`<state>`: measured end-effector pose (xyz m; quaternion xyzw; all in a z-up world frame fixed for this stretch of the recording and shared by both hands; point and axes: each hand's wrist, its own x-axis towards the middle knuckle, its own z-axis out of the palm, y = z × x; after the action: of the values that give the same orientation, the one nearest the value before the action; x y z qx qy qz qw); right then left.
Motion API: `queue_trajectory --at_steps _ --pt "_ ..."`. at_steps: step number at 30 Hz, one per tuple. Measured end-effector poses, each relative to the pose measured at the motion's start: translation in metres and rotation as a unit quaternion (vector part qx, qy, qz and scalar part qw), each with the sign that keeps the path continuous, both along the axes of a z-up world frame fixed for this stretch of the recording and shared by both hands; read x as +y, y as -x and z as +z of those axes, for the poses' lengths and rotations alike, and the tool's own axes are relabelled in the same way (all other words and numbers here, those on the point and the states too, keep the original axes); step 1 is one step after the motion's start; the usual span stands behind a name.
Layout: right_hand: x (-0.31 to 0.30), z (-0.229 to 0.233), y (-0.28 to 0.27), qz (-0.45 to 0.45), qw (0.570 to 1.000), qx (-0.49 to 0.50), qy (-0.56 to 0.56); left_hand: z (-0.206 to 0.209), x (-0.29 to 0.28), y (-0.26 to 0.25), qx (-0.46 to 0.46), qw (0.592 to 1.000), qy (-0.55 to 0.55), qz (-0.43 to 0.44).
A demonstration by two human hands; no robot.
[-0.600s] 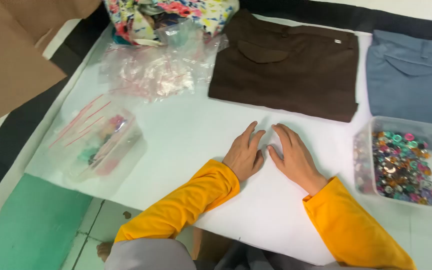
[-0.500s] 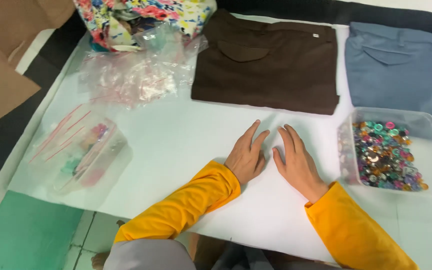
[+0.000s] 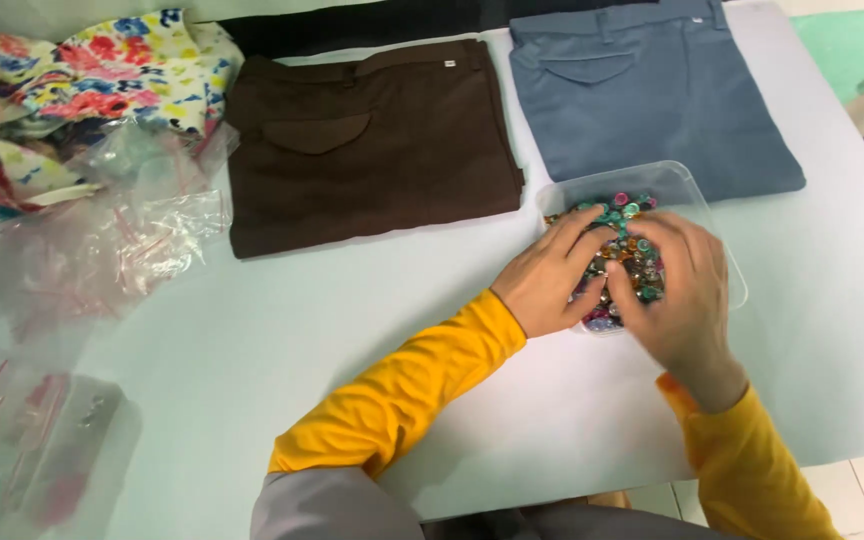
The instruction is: Sorting buttons from a container and placing them into small plastic bags
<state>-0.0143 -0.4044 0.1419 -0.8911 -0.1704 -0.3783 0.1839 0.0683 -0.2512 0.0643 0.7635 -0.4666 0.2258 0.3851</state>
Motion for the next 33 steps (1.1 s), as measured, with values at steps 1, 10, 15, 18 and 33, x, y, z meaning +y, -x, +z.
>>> queue_trajectory --at_steps 1,10,15,18,33 --pt "-0.013 0.009 -0.008 -0.007 1.000 0.000 -0.001 0.001 -0.012 -0.004 0.000 1.000 -0.001 -0.007" --pt "-0.052 0.012 -0.057 -0.009 0.832 0.538 -0.139 -0.035 -0.082 -0.033 0.093 0.913 -0.330 0.220" --pt "-0.058 -0.006 -0.056 -0.016 0.848 0.528 -0.032 -0.067 -0.097 -0.046 -0.013 0.922 -0.264 0.283" --pt "-0.064 -0.013 -0.051 -0.010 0.851 0.519 -0.082 -0.051 -0.082 -0.048 0.080 0.931 -0.305 0.184" --pt "-0.059 -0.013 -0.043 0.021 0.897 0.331 -0.294 -0.013 -0.051 -0.064 0.229 0.971 0.017 -0.070"
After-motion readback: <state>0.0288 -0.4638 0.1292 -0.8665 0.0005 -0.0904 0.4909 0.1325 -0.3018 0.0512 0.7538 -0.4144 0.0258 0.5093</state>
